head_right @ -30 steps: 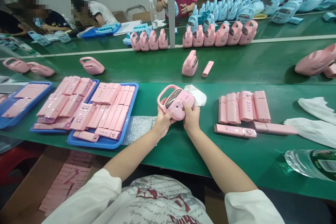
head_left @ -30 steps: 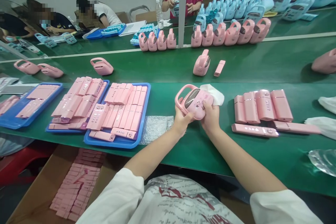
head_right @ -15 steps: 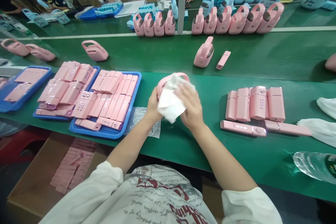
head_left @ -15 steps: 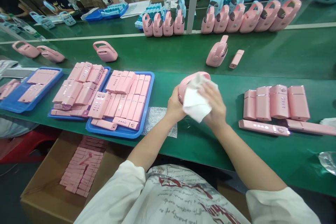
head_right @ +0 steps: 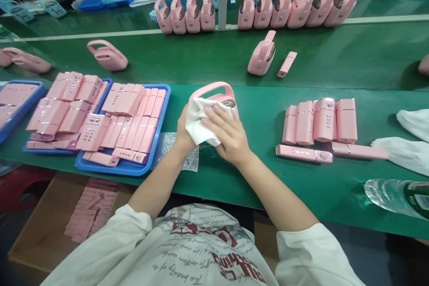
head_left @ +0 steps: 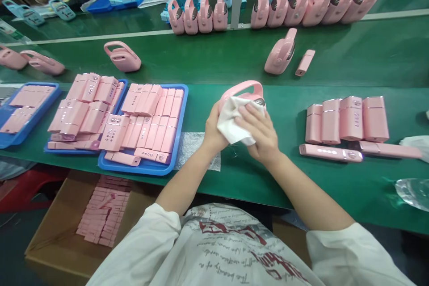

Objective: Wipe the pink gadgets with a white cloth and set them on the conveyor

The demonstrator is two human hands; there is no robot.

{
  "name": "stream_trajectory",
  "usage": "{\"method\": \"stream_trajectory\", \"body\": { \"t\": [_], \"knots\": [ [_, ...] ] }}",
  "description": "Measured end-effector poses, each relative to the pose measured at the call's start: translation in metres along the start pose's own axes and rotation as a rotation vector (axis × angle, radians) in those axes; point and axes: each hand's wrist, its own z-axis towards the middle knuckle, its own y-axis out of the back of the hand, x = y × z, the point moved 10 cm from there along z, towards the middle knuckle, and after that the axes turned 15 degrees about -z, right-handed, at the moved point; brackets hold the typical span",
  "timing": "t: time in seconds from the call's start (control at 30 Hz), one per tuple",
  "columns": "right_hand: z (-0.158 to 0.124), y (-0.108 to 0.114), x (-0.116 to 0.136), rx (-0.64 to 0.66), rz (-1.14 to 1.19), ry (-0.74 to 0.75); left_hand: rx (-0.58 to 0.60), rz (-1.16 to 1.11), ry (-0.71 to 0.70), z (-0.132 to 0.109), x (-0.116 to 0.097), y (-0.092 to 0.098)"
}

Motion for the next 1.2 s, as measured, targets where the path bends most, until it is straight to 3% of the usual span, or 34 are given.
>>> {"method": "stream_trajectory", "body": {
  "t": [0.13, 0.2, 0.3, 0.37, 0.47, 0.6, 0.83, 0.97, 1.07, 1.2],
  "knots": [
    [-0.011, 0.029, -0.075, -0.333, 0.284, -0.617, 0.107, -0.143, -0.109, -0.004, -0.018, -0.012],
    [-0.017, 0.018, -0.096, -0.332, 0.522, -0.824, 0.141, -0.195, -0.132, -0.008, -0.024, -0.015],
    [-0.021, -0.004, -0.094, -0.199, 0.738, -0.971, 0.178, -0.212, -0.176, -0.011, -0.029, -0.016],
    [-0.022, -0.009, -0.084, -0.144, 0.754, -0.981, 0.195, -0.202, -0.212, -0.012, -0.032, -0.016],
    [-0.016, -0.002, -0.068, -0.088, 0.630, -0.877, 0.210, -0.182, -0.276, -0.013, -0.040, -0.016],
    [-0.004, 0.014, -0.054, -0.131, 0.553, -0.716, 0.208, -0.128, -0.327, -0.016, -0.048, -0.019],
    [0.002, 0.032, -0.047, -0.177, 0.497, -0.663, 0.240, -0.150, -0.304, -0.016, -0.047, -0.022],
    [-0.005, 0.039, -0.055, -0.180, 0.411, -0.636, 0.327, -0.173, -0.102, -0.015, -0.028, -0.029],
    [-0.007, 0.033, -0.064, 0.012, 0.324, -0.638, 0.468, -0.193, 0.139, -0.020, -0.006, -0.043],
    [0.000, 0.030, -0.064, 0.260, 0.218, -0.571, 0.636, -0.241, 0.327, -0.029, 0.005, -0.058]
  ]
}}
